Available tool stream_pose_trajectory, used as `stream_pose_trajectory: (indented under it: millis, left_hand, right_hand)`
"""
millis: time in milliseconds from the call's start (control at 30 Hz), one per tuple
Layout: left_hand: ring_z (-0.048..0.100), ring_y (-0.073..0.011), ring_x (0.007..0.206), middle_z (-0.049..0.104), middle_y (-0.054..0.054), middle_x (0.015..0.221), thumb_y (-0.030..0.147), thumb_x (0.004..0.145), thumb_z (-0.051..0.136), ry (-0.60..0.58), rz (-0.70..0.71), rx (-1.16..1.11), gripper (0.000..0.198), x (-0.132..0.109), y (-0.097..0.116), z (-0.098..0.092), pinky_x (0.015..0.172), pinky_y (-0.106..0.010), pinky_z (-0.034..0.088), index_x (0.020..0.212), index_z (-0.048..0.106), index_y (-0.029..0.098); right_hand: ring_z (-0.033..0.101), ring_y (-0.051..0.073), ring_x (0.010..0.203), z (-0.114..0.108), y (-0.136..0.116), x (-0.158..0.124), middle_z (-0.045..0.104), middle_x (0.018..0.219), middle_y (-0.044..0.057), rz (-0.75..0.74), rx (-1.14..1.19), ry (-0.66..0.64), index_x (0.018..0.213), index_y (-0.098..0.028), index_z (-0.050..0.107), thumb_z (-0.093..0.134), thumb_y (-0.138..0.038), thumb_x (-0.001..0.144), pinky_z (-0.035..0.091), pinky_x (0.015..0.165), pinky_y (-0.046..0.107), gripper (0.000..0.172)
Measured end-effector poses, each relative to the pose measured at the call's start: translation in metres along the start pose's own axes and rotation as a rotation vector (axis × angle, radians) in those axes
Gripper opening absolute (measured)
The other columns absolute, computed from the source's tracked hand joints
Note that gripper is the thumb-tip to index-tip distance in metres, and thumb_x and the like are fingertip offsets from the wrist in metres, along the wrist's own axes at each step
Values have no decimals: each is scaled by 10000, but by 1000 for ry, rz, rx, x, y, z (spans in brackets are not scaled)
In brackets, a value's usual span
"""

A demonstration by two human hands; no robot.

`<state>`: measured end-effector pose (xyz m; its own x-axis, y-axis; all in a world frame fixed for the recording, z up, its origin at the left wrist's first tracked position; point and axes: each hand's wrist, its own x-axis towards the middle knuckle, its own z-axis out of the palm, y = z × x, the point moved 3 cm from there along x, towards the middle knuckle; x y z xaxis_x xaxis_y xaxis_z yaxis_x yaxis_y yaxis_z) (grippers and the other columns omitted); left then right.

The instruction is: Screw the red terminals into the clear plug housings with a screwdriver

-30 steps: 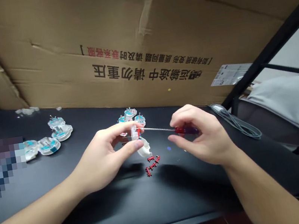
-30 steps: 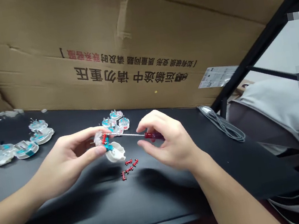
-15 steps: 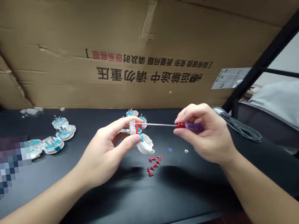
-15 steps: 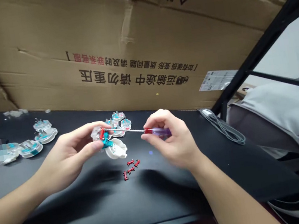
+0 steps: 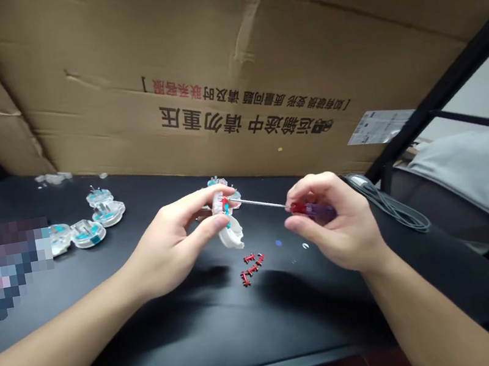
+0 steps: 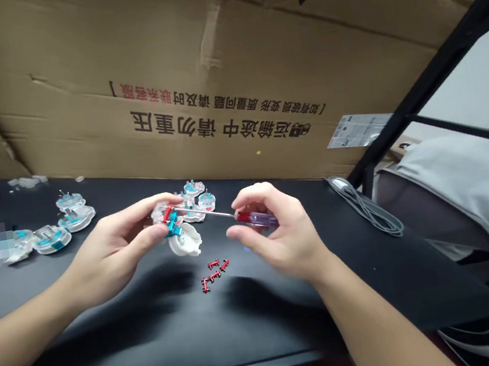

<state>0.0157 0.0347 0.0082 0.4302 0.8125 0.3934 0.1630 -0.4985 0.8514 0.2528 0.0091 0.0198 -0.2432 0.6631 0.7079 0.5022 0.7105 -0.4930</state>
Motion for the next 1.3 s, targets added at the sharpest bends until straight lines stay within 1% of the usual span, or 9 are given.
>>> stream_pose_trajectory:
  millis: [167,300,433,533,700,767,967,1100,1300]
  left_hand:
    - [682,-217,1068,711,-42,1206,411,964,572,-7,53,91,381,-1,0,-2,934,-250,522,1291,633,226]
    - [669,-203,1072,698,-47,1206,393,968,570,1,123,172,395,0,0,-5,948,-246,506,1320,605,217]
    - [648,-201,1135,700,-43,1210,386,988,536,-2,120,142,358,0,2,-3,977,-240,492,1281,621,199]
    - [658,-185,1101,699,-37,1173,367,996,522,-7,129,129,331,-1,3,0,923,-221,515,1262,625,198]
    - [664,-156,972,687,-64,1124,255,982,543,-3,274,303,316,-2,4,1,898,-228,509,1272,602,145]
    - [656,-155,986,686,-75,1141,240,974,559,-16,312,337,310,0,3,1,917,-228,495,1259,606,128]
    - [652,-159,1006,689,-81,1148,279,994,521,-60,258,291,343,2,0,1,898,-223,493,1288,598,119]
    - [668,-171,966,706,-73,1122,324,996,520,-49,189,238,339,0,0,2,873,-247,507,1257,617,131]
    - [628,-193,1116,695,-100,1194,234,975,545,-117,345,345,350,-5,8,2,1008,-283,455,1304,591,121]
  right_hand:
    - [601,101,552,2,-6,1,694,719,-21,-31,-56,60,880,-225,701,730,-153,834,471,501,227,90]
    - [576,84,460,9,-4,3,710,653,-31,62,-35,-57,885,-200,716,658,-183,893,457,443,207,61]
    - [652,129,651,11,-9,2,737,801,33,-132,-201,27,936,-191,747,668,-154,876,512,573,242,106]
    - [605,112,564,12,-15,-2,704,688,16,-243,-280,97,912,-195,770,665,-114,863,476,543,239,141]
    - [575,108,470,15,-4,1,634,527,-22,194,31,-138,794,-180,764,634,-264,914,436,447,215,196]
    - [623,118,524,16,0,3,668,564,-19,248,107,-233,793,-178,748,623,-273,922,480,496,212,203]
    - [682,126,681,18,0,2,755,820,37,-79,-141,-94,923,-171,748,628,-144,904,533,634,234,124]
    - [648,123,642,18,-9,-3,736,771,49,-255,-241,47,954,-153,767,645,-87,875,510,605,238,160]
    - [586,110,531,18,-2,4,684,636,2,238,129,-309,842,-173,758,628,-266,916,460,486,212,176]
